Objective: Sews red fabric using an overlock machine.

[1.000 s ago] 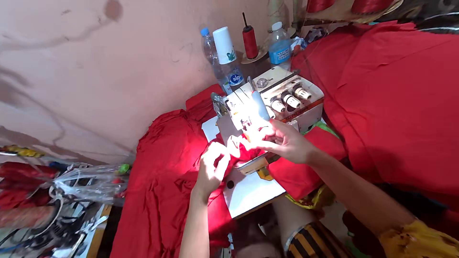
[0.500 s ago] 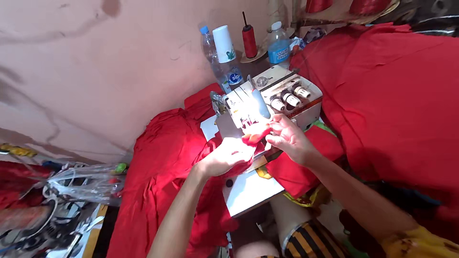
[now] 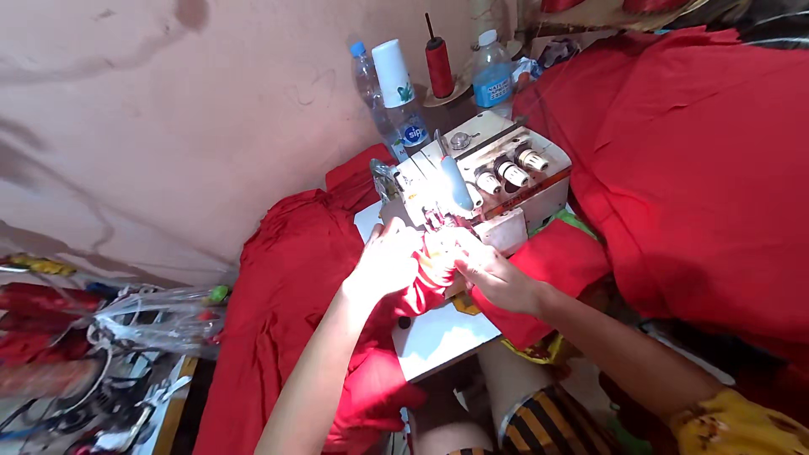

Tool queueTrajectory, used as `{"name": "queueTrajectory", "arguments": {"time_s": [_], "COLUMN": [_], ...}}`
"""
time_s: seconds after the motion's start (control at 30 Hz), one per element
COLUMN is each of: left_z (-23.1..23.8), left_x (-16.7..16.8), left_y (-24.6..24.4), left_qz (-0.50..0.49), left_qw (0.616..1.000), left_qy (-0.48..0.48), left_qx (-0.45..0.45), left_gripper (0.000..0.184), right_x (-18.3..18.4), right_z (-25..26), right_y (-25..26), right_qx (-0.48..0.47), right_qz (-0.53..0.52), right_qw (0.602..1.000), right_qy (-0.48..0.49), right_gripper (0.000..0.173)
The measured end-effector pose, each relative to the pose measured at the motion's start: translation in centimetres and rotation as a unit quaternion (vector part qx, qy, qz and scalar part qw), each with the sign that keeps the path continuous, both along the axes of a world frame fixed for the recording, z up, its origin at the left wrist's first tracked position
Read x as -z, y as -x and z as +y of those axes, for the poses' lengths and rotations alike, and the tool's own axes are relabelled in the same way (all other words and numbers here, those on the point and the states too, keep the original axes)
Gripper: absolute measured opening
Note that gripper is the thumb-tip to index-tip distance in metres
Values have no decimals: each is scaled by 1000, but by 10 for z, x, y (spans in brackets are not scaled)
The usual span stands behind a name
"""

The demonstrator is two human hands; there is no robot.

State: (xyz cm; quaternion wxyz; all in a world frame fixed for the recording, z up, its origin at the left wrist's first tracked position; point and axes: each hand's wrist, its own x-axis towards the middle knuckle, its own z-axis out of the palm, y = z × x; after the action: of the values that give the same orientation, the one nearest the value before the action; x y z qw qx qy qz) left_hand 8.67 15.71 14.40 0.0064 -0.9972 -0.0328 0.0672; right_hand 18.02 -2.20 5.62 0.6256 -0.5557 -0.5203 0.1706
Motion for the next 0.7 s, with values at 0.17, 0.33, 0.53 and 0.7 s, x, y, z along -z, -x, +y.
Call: {"name": "queueTrajectory", "arguments": {"time_s": [0.17,0.33,0.53,0.7], "left_z": [-13,-15,1,-14], "left_x": [-16,-27,-28,-25], "left_y": [-1,-2,4,13], "left_qz": [63,106,77,12], "left_qw": [987,971,961,942], "left_qy": [146,211,262,335], "left_qx": [-22,-18,-42,-12], "left_gripper": [25,28,18,23], "right_x": [1,-1,2,-7], "right_z": [-4,-4,-1,2], "right_y": [-4,-6,-4,-2], "right_qx": [-13,-12,-5,-4], "right_qz": [4,18,4,5], "right_qw": [1000,1000,1000,1000], "right_qy": [9,12,-11,4], "right_gripper": [44,41,39,44]}}
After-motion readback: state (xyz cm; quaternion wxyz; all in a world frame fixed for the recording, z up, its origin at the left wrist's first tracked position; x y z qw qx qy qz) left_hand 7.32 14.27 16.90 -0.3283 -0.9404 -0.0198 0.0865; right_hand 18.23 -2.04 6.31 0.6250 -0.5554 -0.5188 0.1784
